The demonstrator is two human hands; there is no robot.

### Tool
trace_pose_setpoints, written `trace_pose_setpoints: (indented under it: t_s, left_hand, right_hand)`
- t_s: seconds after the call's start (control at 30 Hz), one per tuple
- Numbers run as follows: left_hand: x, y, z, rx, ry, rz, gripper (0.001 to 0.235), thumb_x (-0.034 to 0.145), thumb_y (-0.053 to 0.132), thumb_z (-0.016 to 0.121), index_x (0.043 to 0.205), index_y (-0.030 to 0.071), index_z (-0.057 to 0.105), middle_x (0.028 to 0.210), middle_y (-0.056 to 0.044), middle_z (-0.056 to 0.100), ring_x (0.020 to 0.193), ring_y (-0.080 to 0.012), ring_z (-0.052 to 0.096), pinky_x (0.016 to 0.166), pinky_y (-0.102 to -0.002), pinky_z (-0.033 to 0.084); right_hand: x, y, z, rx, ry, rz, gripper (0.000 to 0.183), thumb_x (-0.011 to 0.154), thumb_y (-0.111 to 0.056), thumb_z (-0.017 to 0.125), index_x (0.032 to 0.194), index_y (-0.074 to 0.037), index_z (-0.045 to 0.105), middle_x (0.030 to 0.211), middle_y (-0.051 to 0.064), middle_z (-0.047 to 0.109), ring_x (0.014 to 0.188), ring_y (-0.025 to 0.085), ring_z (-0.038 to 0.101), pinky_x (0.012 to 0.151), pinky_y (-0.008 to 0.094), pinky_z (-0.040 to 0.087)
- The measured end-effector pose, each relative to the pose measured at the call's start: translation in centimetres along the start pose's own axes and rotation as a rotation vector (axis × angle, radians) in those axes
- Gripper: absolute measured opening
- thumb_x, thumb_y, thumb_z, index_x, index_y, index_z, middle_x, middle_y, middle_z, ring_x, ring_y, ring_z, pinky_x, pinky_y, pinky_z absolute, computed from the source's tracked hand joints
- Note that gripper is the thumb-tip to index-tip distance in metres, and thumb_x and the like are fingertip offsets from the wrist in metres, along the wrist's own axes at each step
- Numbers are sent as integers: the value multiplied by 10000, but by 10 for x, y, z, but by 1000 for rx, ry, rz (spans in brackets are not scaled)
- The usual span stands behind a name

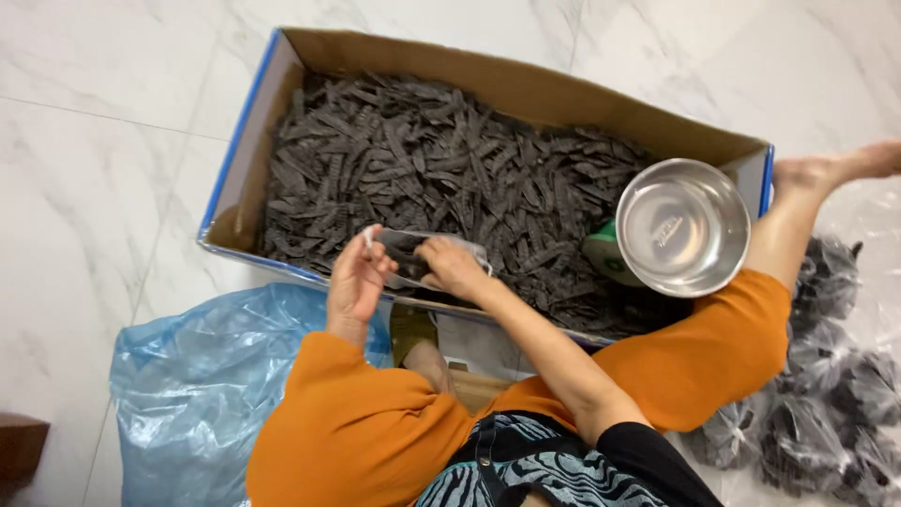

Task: The person sits on the floor and repeatedly scoops dark dried items from a large cardboard box into small clear plastic bags. They hold the bag open with one hand, fill it with the other, and then place the filled bag into a metal bowl. The process is repeated multiple times.

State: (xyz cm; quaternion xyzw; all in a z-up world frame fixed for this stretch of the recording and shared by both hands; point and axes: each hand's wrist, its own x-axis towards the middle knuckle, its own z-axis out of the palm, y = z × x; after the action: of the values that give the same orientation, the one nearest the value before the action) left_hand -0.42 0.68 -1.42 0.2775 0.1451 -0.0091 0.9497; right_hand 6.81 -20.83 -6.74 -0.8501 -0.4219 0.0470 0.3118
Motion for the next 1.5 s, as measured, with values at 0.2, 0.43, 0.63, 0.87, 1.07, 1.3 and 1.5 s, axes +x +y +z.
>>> trace_pose_setpoints:
  t_s: [0.2,0.43,0.63,0.87,1.07,1.3,1.5]
  left_hand:
    - [-6,6,-3,-41,59,-13,331,1090,230,580,1310,-14,619,850,-33,644,731,-151,592,811,-396,528]
    - [-8,5,-1,-32,73,-37,322,1074,244,589,1286,6,633,840,-34,643,734,-158,590,809,-397,522]
    - [-11,4,-5,-5,71,-39,332,1075,237,582,1304,1,631,846,-36,636,736,-163,579,805,-394,515]
    - [-11,3,-2,-6,62,-45,326,1082,224,574,1312,-3,619,851,-44,639,742,-165,586,805,-400,517]
    - [-11,1,4,6,61,-45,341,1079,225,582,1321,-14,609,857,-44,638,738,-167,591,803,-406,520]
    - [-8,-3,14,-43,-48,-87,427,1066,247,591,1392,-26,548,887,-44,641,778,-173,611,832,-409,544]
    - [-8,-7,26,6,-57,-86,511,1050,234,609,1471,-28,483,976,-62,662,818,-188,634,847,-400,551]
  right_hand:
    - [-20,85,-67,-71,378,418,259,923,-186,749,1156,-84,699,1164,129,681,1112,316,622,963,436,516]
    - [-44,202,-71,-410,138,1155,677,792,-386,871,1250,19,581,1262,222,578,1203,401,504,1004,523,372]
    - [-71,199,-49,-283,79,1094,470,866,-289,805,1192,-20,600,1289,232,565,1232,423,507,1034,530,403]
    - [-110,149,-63,-146,252,934,324,953,-192,701,1117,34,536,1130,293,616,1064,495,596,886,566,483]
    - [-100,118,-101,77,397,846,350,990,-204,652,1210,29,513,1070,295,671,1034,483,641,877,528,505]
    - [-85,85,-94,782,531,758,306,1058,-163,628,1289,2,514,1160,165,635,1024,320,611,874,466,497]
    - [-39,20,-75,1609,541,559,162,1051,-147,601,1170,-42,570,1058,87,697,952,189,685,865,394,587]
